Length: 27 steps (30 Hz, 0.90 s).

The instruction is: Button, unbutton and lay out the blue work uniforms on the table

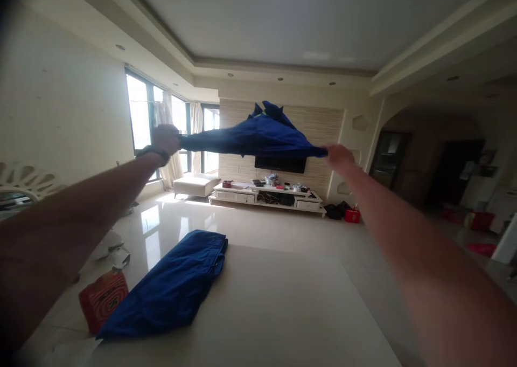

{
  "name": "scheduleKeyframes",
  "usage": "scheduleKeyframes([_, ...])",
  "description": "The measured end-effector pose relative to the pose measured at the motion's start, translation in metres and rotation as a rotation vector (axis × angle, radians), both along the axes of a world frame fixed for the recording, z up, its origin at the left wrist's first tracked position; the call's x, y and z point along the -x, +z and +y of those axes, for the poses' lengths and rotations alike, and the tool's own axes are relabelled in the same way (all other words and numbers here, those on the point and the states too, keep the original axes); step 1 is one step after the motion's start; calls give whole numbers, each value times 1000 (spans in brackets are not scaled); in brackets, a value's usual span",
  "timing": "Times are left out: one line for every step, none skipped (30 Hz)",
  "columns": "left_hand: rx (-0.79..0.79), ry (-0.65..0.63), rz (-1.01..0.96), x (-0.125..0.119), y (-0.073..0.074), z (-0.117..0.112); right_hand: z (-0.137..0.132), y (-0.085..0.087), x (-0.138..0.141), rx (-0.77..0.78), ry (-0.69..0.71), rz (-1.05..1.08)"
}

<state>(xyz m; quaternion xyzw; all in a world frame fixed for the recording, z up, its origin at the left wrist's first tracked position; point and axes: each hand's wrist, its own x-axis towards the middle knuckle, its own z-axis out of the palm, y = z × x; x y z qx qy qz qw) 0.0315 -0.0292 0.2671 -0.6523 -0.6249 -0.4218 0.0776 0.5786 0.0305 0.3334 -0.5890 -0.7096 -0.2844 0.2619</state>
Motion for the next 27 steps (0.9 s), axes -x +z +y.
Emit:
scheduleKeyframes([-87,85,-39,-3,7,12,7,-31,-4,23,-3,5])
scheduleKeyframes([-114,124,-57,-8,-2,22,14,-65,-10,59,-2,5])
scheduleKeyframes([-108,142,-66,-13,-26,29,18,-103,-18,99,30,-10])
scheduleKeyframes([-80,136,-64,-19,-63,32,20,-145,-27,143,65,-22])
scheduleKeyframes([-45,125,-59,-24,-109,31,18,-192,-37,204,80,-31])
scheduleKeyframes([-7,115,-53,-27,-162,27,13,-241,-47,276,76,-41])
scheduleKeyframes([42,107,-49,-30,-217,18,3,-294,-57,351,56,-41])
scheduleKeyframes([105,84,-36,-32,-273,7,-12,-347,-67,435,52,-47])
scheduleKeyframes([182,34,15,-32,-328,-7,-29,-401,-77,517,60,-51])
scheduleKeyframes([270,3,65,-33,-379,-23,-49,-452,-85,598,79,-51])
scheduleKeyframes([389,-15,105,-33,-425,-41,-71,-501,-93,674,87,-34])
scheduleKeyframes([513,-14,140,-35,-466,-58,-93,-545,-99,746,102,-17])
scheduleKeyframes([638,-8,173,-36,-501,-74,-114,-584,-105,825,109,3])
scheduleKeyframes([759,-13,215,-39,-530,-89,-133,-617,-110,899,110,42])
scheduleKeyframes([874,-30,259,-42,-553,-103,-150,-644,-115,972,121,79])
scheduleKeyframes([968,-50,293,-45,-571,-113,-163,-666,-119,1040,123,110])
scheduleKeyframes([1038,-74,322,-49,-583,-122,-173,-682,-122,1097,120,136])
scheduleKeyframes([1084,-87,344,-53,-591,-128,-181,-694,-125,1143,117,155])
scheduleKeyframes([1108,-82,360,-57,-595,-132,-186,-702,-127,1177,112,170])
scheduleKeyframes([1113,-66,373,-60,-597,-135,-189,-706,-129,1200,109,182])
scheduleKeyframes([1112,-51,388,-63,-598,-136,-191,-709,-131,1218,109,191])
scheduleKeyframes([1101,-46,407,-66,-598,-138,-192,-711,-132,1229,110,201])
scheduleKeyframes([1081,-69,431,-69,-597,-139,-194,-711,-133,1237,113,209])
scheduleKeyframes([1059,-120,458,-71,-597,-141,-197,-712,-134,1246,121,215])
scheduleKeyframes([1052,-194,487,-73,-597,-142,-200,-713,-134,1257,134,223])
scheduleKeyframes([1068,-264,513,-75,-598,-144,-203,-713,-134,1270,157,237])
scheduleKeyframes([1108,-320,533,-76,-598,-146,-208,-714,-135,1282,189,259])
